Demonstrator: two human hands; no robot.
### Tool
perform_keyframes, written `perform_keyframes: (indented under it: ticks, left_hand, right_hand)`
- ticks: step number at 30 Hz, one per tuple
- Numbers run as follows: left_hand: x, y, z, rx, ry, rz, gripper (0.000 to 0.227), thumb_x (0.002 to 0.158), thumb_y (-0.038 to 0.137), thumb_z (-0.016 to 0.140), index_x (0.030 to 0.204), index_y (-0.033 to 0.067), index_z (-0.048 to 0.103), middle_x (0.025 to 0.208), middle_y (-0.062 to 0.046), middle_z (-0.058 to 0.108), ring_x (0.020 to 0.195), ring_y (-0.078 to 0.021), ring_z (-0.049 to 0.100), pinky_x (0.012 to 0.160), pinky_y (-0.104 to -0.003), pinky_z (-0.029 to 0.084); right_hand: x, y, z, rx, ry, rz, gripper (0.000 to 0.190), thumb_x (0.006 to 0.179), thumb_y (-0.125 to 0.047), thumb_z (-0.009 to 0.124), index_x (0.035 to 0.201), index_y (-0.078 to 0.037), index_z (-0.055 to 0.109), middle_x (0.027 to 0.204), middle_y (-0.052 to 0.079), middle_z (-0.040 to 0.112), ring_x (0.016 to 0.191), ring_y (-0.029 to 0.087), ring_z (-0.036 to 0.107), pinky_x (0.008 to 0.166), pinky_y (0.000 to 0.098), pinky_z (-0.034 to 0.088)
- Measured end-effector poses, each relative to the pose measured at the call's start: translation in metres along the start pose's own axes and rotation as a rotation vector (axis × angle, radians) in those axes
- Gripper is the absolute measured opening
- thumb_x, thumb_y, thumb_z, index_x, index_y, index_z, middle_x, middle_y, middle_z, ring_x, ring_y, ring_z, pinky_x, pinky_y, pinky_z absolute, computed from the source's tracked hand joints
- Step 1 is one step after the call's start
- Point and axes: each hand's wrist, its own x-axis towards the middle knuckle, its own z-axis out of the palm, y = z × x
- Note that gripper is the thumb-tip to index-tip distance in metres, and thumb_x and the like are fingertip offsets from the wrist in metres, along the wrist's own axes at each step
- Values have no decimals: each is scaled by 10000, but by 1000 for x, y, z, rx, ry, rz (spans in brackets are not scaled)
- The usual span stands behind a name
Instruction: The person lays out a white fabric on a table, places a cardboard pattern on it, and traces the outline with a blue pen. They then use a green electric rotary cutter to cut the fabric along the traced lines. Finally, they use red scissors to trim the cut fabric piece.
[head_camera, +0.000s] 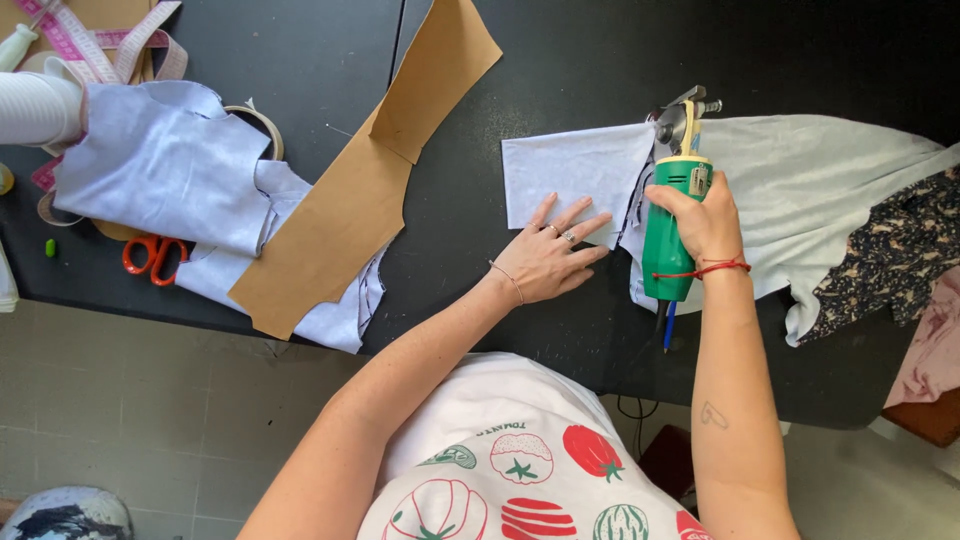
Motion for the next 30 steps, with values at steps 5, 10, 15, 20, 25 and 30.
perform_keyframes:
  ticks: [5,10,15,20,25,30]
  left_hand:
    - [1,2,-3,-23,-44,52,354,766,382,542,1098,264,501,1360,-27,305,1294,-195,221,1021,-593,33]
    - [-9,2,-3,81,46,47,357,789,310,538,1084,110,526,1330,-47,346,1236,-165,318,1028,-585,103]
    - [-50,-2,-33,-71,222,205,179,798,152,418,861,84,571,1042,-46,554,1019,-179,524,996,-493,292]
    - [-73,7,-32,3,130,148,207,786,138,426,942,90,553,1143,-52,496,1095,-177,472,1008,-503,266]
    - [-71,8,-21,41,81,136,193,814,142,438,961,90,551,1254,-58,428,1193,-182,390,1022,-519,212]
    - [-73,8,-18,27,36,155,207,815,137,428,985,92,537,1265,-54,415,1190,-181,391,1013,-501,230]
  right_hand:
    - [19,5,-1,-7,15,-61,678,605,-504,700,1076,-90,443,1057,167,513,1066,347,452,863,440,359]
    - [-7,11,-5,74,45,-165,590,617,-401,701,1063,-100,460,1001,163,538,1026,336,484,821,433,385]
    - [-68,56,-9,14,-77,-135,640,582,-302,710,1105,-78,417,1040,243,517,1040,414,454,830,496,370]
    - [-104,86,0,-185,-278,-40,718,493,-372,742,1116,-169,450,969,199,584,993,387,516,795,461,408]
    - [-109,90,0,-363,-352,-25,740,508,-410,712,1163,-207,434,974,197,601,1000,370,534,815,441,417]
    - [-97,79,3,-417,-375,-100,708,527,-455,688,1147,-239,424,959,198,606,982,383,537,828,459,415]
